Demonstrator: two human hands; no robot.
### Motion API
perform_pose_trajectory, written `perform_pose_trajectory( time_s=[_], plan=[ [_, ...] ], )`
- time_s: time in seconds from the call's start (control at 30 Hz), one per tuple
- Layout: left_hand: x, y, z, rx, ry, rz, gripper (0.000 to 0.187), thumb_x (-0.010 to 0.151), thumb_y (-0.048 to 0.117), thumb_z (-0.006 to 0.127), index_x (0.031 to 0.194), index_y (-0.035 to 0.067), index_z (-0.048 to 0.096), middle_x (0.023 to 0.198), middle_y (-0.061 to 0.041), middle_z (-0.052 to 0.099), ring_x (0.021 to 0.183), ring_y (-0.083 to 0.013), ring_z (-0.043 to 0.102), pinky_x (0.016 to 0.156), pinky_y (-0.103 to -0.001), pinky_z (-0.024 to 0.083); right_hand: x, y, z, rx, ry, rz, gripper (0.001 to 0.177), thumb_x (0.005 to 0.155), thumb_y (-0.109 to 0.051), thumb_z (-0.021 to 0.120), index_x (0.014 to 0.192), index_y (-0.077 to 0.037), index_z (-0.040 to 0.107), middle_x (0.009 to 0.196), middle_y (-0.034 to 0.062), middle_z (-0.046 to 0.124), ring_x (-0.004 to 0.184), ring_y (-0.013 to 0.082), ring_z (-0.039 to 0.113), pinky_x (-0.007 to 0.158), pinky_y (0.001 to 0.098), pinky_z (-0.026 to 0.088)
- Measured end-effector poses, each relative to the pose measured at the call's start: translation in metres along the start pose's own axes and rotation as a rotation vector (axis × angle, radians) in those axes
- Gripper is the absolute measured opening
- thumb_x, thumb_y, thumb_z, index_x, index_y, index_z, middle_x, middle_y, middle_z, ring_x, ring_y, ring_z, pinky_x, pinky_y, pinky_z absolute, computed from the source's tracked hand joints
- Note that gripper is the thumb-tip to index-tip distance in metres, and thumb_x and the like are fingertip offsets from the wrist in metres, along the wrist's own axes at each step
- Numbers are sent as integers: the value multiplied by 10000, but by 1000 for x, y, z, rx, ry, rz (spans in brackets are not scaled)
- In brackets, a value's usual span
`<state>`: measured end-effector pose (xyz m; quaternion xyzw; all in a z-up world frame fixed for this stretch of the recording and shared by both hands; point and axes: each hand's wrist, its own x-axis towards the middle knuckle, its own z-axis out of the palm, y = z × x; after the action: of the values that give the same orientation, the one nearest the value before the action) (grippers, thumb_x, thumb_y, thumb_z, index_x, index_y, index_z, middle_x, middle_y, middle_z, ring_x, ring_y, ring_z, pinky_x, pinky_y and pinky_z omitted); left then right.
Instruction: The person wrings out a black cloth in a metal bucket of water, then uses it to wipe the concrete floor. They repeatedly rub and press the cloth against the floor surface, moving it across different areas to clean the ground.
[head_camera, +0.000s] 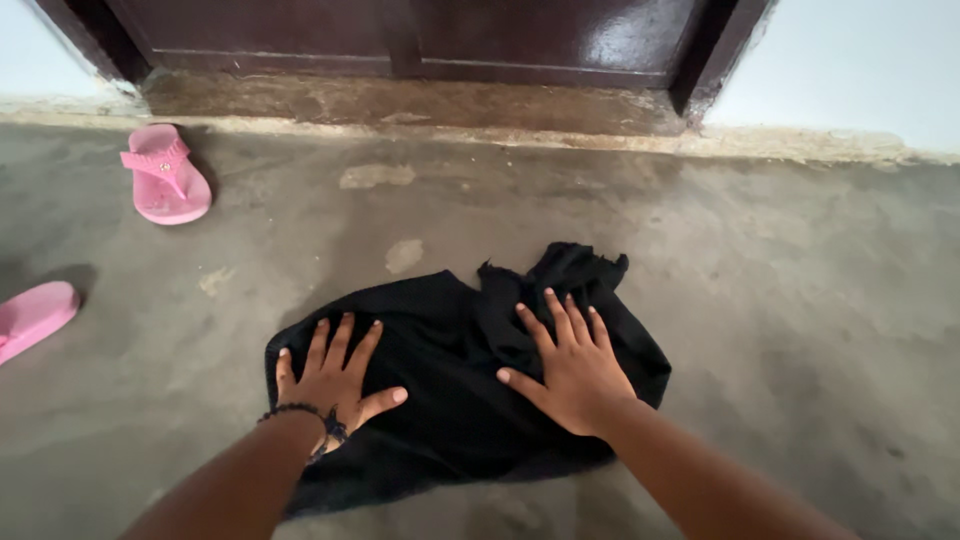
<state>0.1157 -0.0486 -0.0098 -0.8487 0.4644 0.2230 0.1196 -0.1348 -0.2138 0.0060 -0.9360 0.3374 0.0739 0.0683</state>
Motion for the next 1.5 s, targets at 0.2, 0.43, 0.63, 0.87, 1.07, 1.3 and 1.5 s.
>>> perform_pose_trajectory(
  time_s=[0.2, 0.43, 0.63, 0.87, 1.07, 1.3, 1.5],
  plan=[
    [8, -3, -2, -47, 84, 12, 919, 877, 811, 374, 1619, 384, 38, 1716, 12, -66, 1569, -262, -84, 1186, -673, 26, 21, 0, -7, -17, -73, 43, 921, 917, -757, 393, 1625, -257, 84, 1688, 144, -12, 1548, 353, 5, 1214, 548, 29],
    [4, -2, -8, -87, 75, 32, 834, 926, 778, 297, 1614, 379, 48, 1709, 18, -46, 1565, -252, -71, 1200, -653, -2, 35, 4, -11, -11, -268, 113, 933, 927, -778, 371, 1642, -308, 0, 1712, 104, -128, 1573, 339, -109, 1239, 553, -2],
    [-1, -2, -9, -106, 90, 51, 815, 931, 758, 281, 1615, 366, 78, 1708, 15, -22, 1563, -253, -52, 1194, -660, -7, 40, 5, -10, -28, -337, 134, 959, 916, -797, 368, 1645, -323, -36, 1713, 104, -165, 1574, 342, -139, 1244, 557, -2],
    [-2, -3, -10, -125, 99, 68, 812, 933, 760, 272, 1619, 369, 83, 1709, 16, 5, 1566, -248, -29, 1201, -651, 2, 44, 10, -19, -4, -382, 123, 996, 899, -786, 449, 1648, -327, -20, 1717, 119, -131, 1591, 350, -103, 1263, 540, 71],
    [-3, -1, -10, -134, 102, 71, 819, 932, 763, 266, 1618, 359, 75, 1708, 9, -6, 1565, -255, -41, 1192, -652, -9, 44, 14, -10, 18, -365, 137, 985, 905, -772, 446, 1644, -321, -24, 1720, 125, -158, 1581, 362, -107, 1248, 568, 61],
    [-10, 4, -9, -176, 112, 54, 798, 956, 747, 259, 1624, 348, 81, 1715, 5, -4, 1571, -248, -31, 1220, -626, -14, 47, 20, 21, -57, -213, 157, 994, 891, -824, 396, 1637, -319, -25, 1699, 136, -147, 1567, 378, -117, 1226, 600, 16],
    [-11, 9, -13, -198, 69, 51, 822, 959, 723, 318, 1632, 335, 48, 1723, -15, -55, 1575, -275, -71, 1211, -648, -22, 89, 43, -1, -147, -355, 26, 1092, 842, -878, 417, 1637, -327, -91, 1699, 147, -219, 1561, 408, -173, 1221, 622, 19]
  ],
)
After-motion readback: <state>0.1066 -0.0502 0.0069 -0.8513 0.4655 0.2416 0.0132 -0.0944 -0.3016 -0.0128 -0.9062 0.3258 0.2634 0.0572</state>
